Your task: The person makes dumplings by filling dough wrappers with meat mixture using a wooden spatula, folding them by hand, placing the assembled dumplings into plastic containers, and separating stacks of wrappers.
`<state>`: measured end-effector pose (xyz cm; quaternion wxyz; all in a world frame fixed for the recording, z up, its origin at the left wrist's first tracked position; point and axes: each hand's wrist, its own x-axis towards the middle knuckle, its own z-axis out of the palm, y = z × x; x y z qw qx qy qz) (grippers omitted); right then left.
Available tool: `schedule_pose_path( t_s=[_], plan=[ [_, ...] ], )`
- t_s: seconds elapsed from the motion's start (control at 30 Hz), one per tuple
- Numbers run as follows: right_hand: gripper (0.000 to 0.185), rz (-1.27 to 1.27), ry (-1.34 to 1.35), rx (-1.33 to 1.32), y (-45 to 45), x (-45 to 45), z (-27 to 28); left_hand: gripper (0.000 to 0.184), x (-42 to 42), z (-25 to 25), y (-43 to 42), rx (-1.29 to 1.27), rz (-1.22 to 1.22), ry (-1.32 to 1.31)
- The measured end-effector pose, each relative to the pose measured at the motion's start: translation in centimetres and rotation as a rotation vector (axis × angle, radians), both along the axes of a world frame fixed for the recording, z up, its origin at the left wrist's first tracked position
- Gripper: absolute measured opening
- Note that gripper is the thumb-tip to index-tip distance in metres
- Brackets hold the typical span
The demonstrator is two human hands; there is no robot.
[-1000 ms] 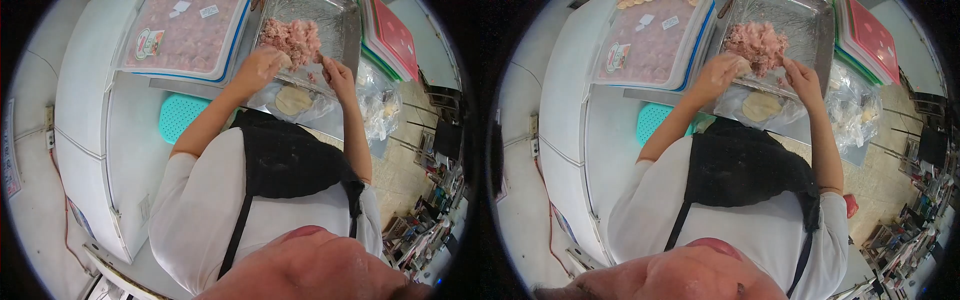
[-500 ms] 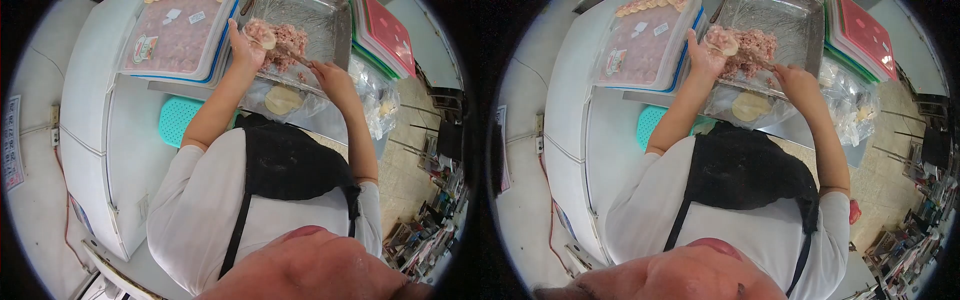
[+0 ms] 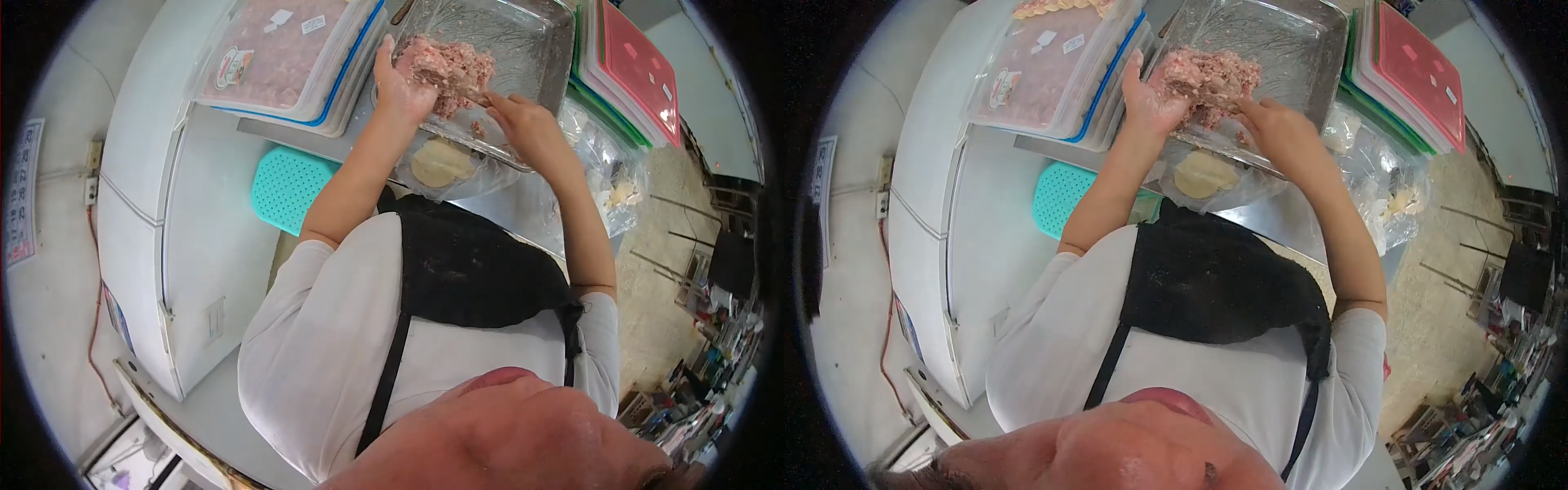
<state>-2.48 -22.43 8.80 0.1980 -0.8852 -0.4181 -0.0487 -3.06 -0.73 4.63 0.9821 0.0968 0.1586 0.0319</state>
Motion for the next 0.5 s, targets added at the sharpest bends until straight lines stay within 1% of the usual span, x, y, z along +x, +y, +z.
schedule_pose_path(
  t_s=[0.03,0.07,0.13,0.2,0.27,0.3,0.33,0.4,0.47,0.5],
  plan=[
    [0.029,0.0,0.086,0.146,-0.9,0.5,-0.5,0.043,-0.3,0.0,0.1,-0.061,-0.031,-0.023],
    [0.03,-0.002,0.17,0.294,-1.8,1.1,-1.1,0.04,-0.7,0.0,-0.3,0.14,-0.05,-0.086],
    [0.032,-0.027,0.417,0.406,-2.6,1.5,-0.6,0.042,-2.8,2.1,-1.9,0.538,-0.081,-0.209],
    [0.034,-0.081,0.742,0.326,-3.8,0.9,1.1,0.058,-3.4,2.2,-1.6,1.156,-0.066,-0.375],
    [0.033,-0.021,0.869,0.28,-4.5,0.5,2.2,0.07,-3.6,2.1,-1.1,1.629,-0.029,-0.54],
    [0.033,0.01,0.931,0.256,-4.8,0.4,2.5,0.073,-2.9,1.6,-0.6,1.791,0.0,-0.633],
    [0.033,0.041,0.871,0.25,-4.8,0.2,2.5,0.077,-2.4,1.0,-0.2,1.953,0.028,-0.728],
    [0.035,0.097,0.752,0.239,-4.7,-0.2,1.9,0.068,-2.3,-2.1,0.7,1.851,-0.232,-0.465],
    [0.035,0.144,0.655,0.249,-4.6,0.2,-0.3,0.058,-2.7,-2.8,0.7,1.839,-0.332,-0.373],
    [0.035,0.169,0.604,0.254,-4.5,0.7,-1.3,0.053,-2.8,-2.2,0.5,1.894,-0.303,-0.413]
  ],
)
